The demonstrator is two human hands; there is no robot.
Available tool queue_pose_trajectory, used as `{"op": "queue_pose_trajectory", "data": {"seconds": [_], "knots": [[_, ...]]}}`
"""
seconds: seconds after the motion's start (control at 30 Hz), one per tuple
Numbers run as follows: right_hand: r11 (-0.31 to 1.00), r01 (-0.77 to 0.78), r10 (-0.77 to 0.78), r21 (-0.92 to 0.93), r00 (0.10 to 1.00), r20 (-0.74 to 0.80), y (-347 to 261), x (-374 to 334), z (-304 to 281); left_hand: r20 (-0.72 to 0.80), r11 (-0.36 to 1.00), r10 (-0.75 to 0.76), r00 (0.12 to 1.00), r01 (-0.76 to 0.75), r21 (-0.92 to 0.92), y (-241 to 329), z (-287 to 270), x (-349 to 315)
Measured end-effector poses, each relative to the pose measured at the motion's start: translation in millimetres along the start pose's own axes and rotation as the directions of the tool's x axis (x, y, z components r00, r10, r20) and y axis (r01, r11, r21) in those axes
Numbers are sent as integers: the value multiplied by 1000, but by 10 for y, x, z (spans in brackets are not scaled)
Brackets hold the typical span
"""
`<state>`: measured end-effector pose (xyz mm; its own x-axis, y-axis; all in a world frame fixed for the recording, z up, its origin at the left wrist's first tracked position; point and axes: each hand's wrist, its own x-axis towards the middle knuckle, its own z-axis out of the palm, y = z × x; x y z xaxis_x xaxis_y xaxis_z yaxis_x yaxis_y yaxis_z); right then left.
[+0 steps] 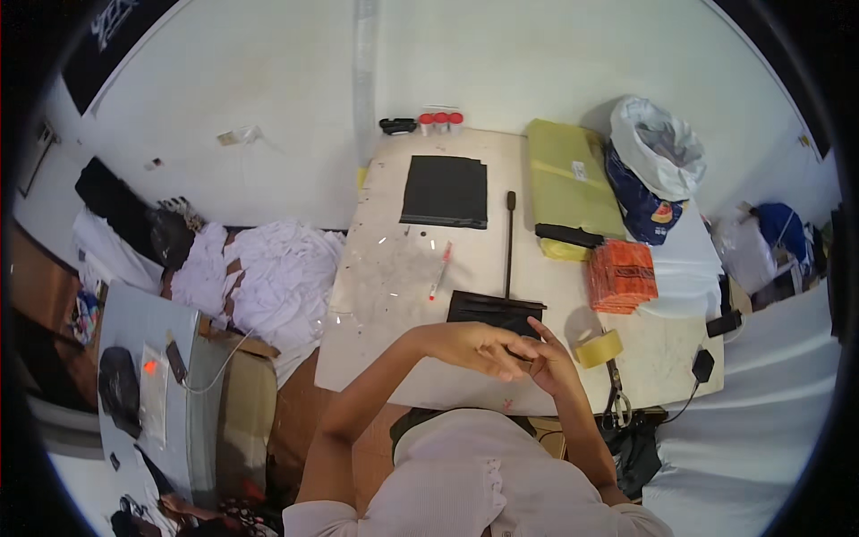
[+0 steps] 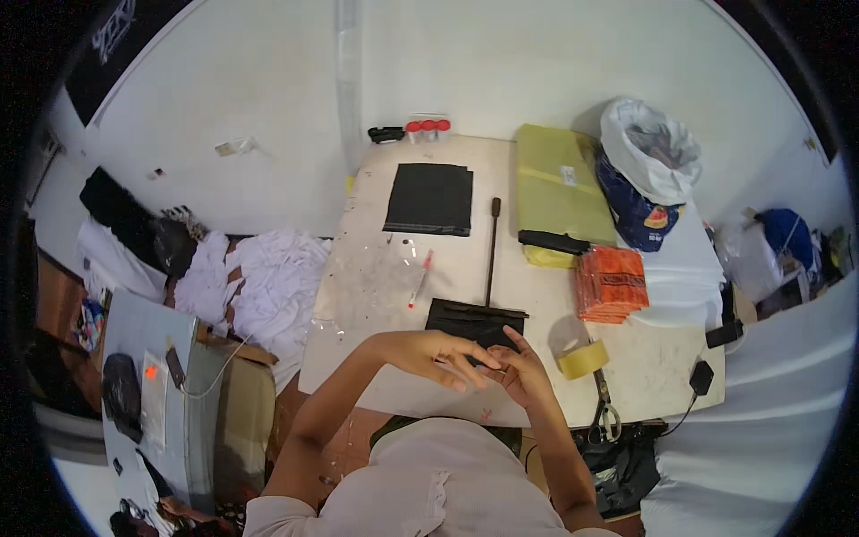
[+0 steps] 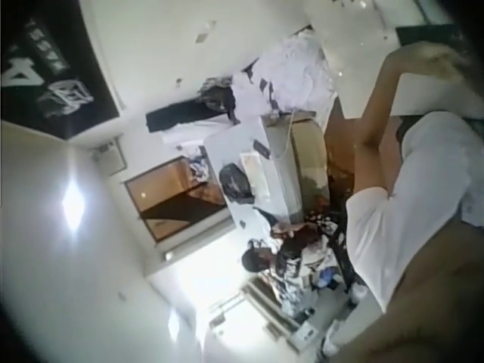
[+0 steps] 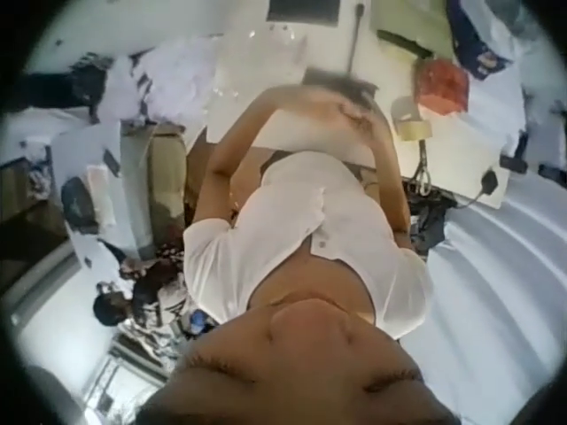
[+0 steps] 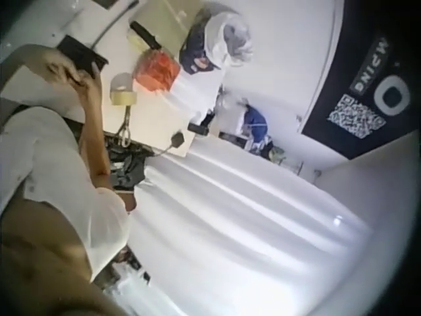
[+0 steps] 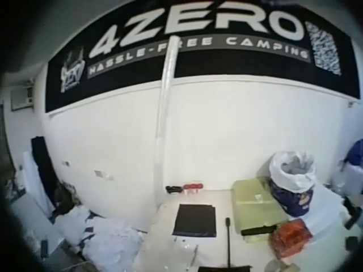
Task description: The person is seen placing items into small black bags, folding them, and then sealing them using tape and scissors.
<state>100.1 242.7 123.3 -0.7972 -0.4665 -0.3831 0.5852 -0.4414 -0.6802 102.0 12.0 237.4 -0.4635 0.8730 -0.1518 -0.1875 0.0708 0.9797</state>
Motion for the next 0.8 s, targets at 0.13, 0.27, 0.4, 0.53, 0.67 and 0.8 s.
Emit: {"op": "queue_pose_trajectory", "data": {"seconds": [0.13, 0.27, 0.4, 0.53, 0.67, 0.8], "knots": [[945, -313, 305, 97, 948, 87, -80, 41, 196, -16, 989, -2, 1000, 4, 149, -257, 81, -123], [801, -587, 549, 120, 799, 245, -90, -18, 398, 1, 946, 38, 999, -36, 322, -307, 170, -94], [934, -358, 349, 2, 912, 215, -60, 18, 325, 15, 893, -99, 995, 82, 443, -291, 276, -51], [990, -139, 142, -38, 985, 102, -149, 53, 242, -135, 879, -23, 991, 84, 469, -325, 327, -97], [999, 19, -19, -39, 1000, -4, -209, 58, 114, -230, 769, 222, 947, -25, 639, -544, 356, -95], [977, 200, -202, -80, 979, -28, -259, 10, 108, -351, 852, 247, 903, -30, 523, -503, 383, -155]]}}
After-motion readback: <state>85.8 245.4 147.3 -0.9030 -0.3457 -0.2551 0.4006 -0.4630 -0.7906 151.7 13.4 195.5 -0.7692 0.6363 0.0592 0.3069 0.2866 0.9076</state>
